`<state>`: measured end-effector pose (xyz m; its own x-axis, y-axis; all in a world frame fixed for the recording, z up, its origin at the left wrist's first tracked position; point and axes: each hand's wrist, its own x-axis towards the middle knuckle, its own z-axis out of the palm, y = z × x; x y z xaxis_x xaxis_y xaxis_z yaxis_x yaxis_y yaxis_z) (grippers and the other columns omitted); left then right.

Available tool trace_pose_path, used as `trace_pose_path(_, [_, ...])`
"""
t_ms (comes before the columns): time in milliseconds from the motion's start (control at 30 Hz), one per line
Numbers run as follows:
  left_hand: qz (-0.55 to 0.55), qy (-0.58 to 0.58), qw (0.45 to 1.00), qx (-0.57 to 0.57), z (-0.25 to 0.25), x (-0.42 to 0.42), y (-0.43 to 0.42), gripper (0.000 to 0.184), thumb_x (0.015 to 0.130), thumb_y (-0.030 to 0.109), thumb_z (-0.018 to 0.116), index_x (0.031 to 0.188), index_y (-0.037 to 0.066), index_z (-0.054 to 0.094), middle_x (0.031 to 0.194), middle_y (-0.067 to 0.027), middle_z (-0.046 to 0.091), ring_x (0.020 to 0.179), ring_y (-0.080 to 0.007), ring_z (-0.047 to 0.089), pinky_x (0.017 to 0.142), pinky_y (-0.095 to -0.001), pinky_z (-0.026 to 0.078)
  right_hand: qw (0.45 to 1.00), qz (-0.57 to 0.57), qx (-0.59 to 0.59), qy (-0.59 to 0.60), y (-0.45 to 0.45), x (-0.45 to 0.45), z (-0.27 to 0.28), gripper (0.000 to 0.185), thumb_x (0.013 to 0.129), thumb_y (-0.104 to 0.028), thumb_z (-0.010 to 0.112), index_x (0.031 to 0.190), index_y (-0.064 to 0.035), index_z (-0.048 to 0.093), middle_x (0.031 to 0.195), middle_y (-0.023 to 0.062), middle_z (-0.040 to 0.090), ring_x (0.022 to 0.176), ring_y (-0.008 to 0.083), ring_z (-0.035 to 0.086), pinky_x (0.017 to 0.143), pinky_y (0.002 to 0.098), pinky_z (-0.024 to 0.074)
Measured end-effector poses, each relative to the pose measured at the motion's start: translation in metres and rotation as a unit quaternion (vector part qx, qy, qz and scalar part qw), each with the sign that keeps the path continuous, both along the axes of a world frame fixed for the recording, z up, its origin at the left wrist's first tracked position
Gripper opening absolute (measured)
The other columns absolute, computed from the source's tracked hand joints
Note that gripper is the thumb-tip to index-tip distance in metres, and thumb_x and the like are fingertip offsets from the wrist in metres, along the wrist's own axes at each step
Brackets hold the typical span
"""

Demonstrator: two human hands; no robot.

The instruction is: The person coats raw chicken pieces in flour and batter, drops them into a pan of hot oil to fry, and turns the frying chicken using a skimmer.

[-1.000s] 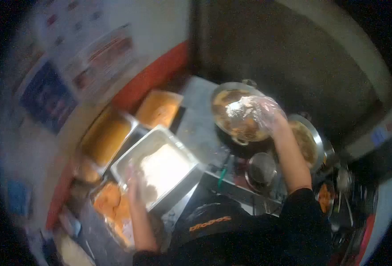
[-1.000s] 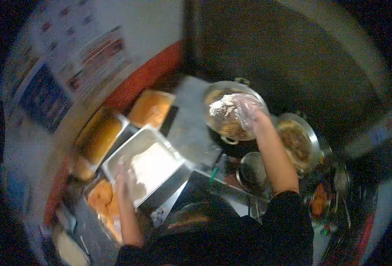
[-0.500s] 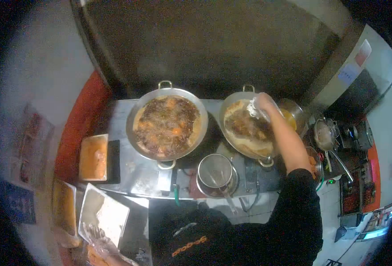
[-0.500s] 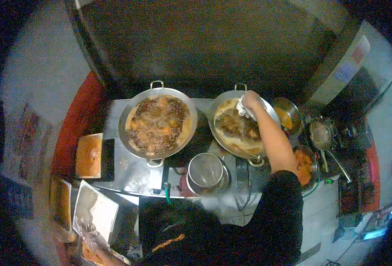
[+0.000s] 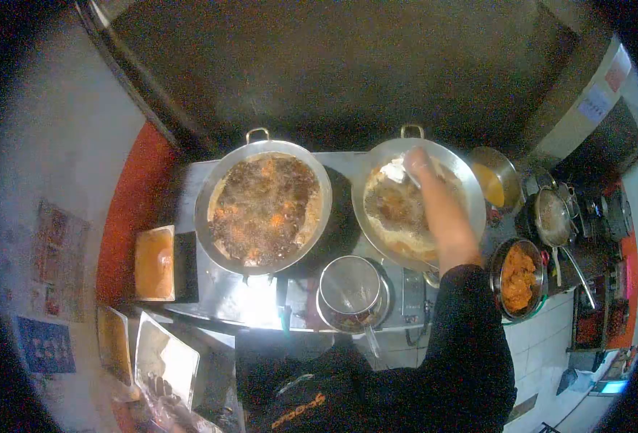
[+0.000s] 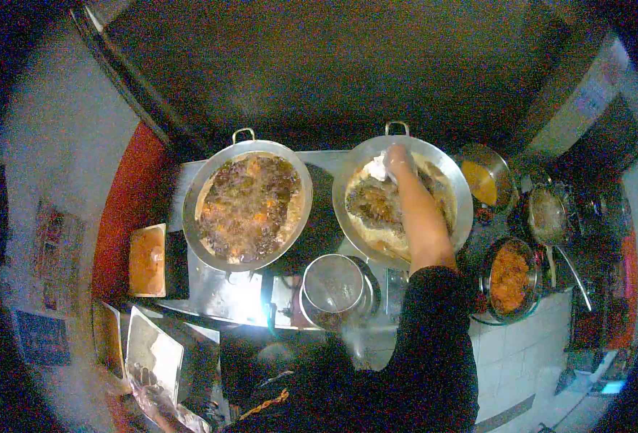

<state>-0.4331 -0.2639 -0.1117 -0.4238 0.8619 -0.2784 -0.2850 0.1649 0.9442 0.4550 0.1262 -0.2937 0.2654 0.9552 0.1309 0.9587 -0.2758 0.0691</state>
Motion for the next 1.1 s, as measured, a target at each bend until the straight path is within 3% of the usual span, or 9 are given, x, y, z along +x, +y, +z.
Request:
trace_pose_path(167, [-0.023,-0.018,0.998,0.053,-0.013,0.014,-0.009,0.049,0.093,0.030,0.038,0.135,0.006,0.028,0.136,-0.0121,0.035,0.114,-0.0260,0.044,0.082,-0.0373,0.041,0.993,-0.033,0.014,0.108,-0.028,-0.008,0.030,0.023,0.071,-0.020,0.057,0.078,0.0011,0.064,0.083,0.0209,0.063,0.077,0.0335,0.062,0.069,0.0411,0.0486])
trace_pose_path(267, [-0.082,-0.537,0.808,0.228,-0.041,0.002,-0.008,0.044,0.090,0.024,0.044,0.129,0.005,0.038,0.128,-0.0131,0.045,0.105,-0.0260,0.050,0.074,-0.0377,0.044,0.956,-0.079,0.051,0.279,-0.067,-0.003,0.069,0.034,0.069,-0.028,0.056,0.090,-0.0018,0.063,0.088,0.0199,0.062,0.077,0.0294,0.059,0.071,0.0360,0.0459])
trace_pose_path(433, [-0.041,0.108,0.985,0.125,-0.015,0.058,0.032,0.053,0.084,0.015,0.041,0.135,0.007,0.028,0.133,-0.0129,0.036,0.120,-0.0236,0.039,0.089,-0.0232,0.041,0.716,-0.060,0.128,0.683,-0.230,-0.150,0.234,0.026,0.069,-0.015,0.061,0.093,-0.0059,0.065,0.107,0.0049,0.061,0.090,0.0166,0.053,0.079,0.0289,0.0397])
trace_pose_path(767, [-0.011,0.147,0.972,0.183,0.000,0.060,0.006,0.051,0.074,0.013,0.053,0.123,0.008,0.040,0.120,-0.0129,0.050,0.102,-0.0219,0.054,0.065,-0.0269,0.045,0.457,-0.070,0.073,0.884,-0.382,-0.355,0.159,0.038,0.079,-0.010,0.057,0.113,0.0068,0.051,0.110,0.0140,0.058,0.092,0.0199,0.059,0.079,0.0278,0.0471])
trace_pose_path(833, [0.006,0.390,0.909,0.149,-0.014,0.029,-0.009,0.035,0.074,0.010,0.053,0.108,0.004,0.047,0.113,-0.0132,0.053,0.102,-0.0232,0.053,0.075,-0.0297,0.043,0.382,0.014,0.080,0.921,-0.369,-0.401,0.148,0.042,0.080,-0.009,0.056,0.118,0.0066,0.047,0.115,0.0138,0.055,0.098,0.0206,0.056,0.085,0.0294,0.0439])
trace_pose_path(900, [0.034,0.773,0.629,0.070,-0.030,0.002,-0.031,0.019,0.075,0.007,0.052,0.093,0.001,0.054,0.107,-0.0134,0.056,0.101,-0.0245,0.052,0.085,-0.0325,0.041,0.364,0.046,0.081,0.927,-0.354,-0.443,0.150,0.043,0.080,-0.011,0.056,0.119,0.0050,0.047,0.116,0.0125,0.055,0.098,0.0190,0.055,0.086,0.0290,0.0429])
trace_pose_path(933, [0.053,0.864,0.500,0.018,-0.035,-0.009,-0.046,0.013,0.075,0.005,0.052,0.086,0.000,0.057,0.104,-0.0136,0.057,0.101,-0.0252,0.052,0.091,-0.0340,0.039,0.379,0.095,0.038,0.920,-0.344,-0.460,0.154,0.042,0.080,-0.012,0.056,0.118,0.0032,0.048,0.114,0.0115,0.056,0.096,0.0185,0.056,0.085,0.0287,0.0435])
trace_pose_path(1000, [-0.006,0.697,0.652,-0.300,-0.065,-0.045,-0.078,0.037,0.071,-0.003,0.047,0.108,-0.005,0.052,0.114,-0.0141,0.053,0.109,-0.0267,0.048,0.097,-0.0349,0.035,0.432,0.121,0.029,0.893,-0.338,-0.494,0.185,0.032,0.079,-0.011,0.059,0.108,0.0023,0.056,0.109,0.0106,0.059,0.095,0.0175,0.056,0.083,0.0278,0.0443])
trace_pose_path(1100, [0.030,0.436,0.899,-0.018,-0.058,-0.039,-0.120,0.045,0.069,-0.005,0.043,0.114,-0.005,0.049,0.119,-0.0151,0.050,0.109,-0.0257,0.048,0.099,-0.0341,0.034,0.737,0.322,0.122,0.582,-0.329,-0.547,0.224,0.022,0.082,-0.010,0.052,0.099,0.0008,0.061,0.106,0.0070,0.061,0.087,0.0092,0.057,0.076,0.0250,0.0467])
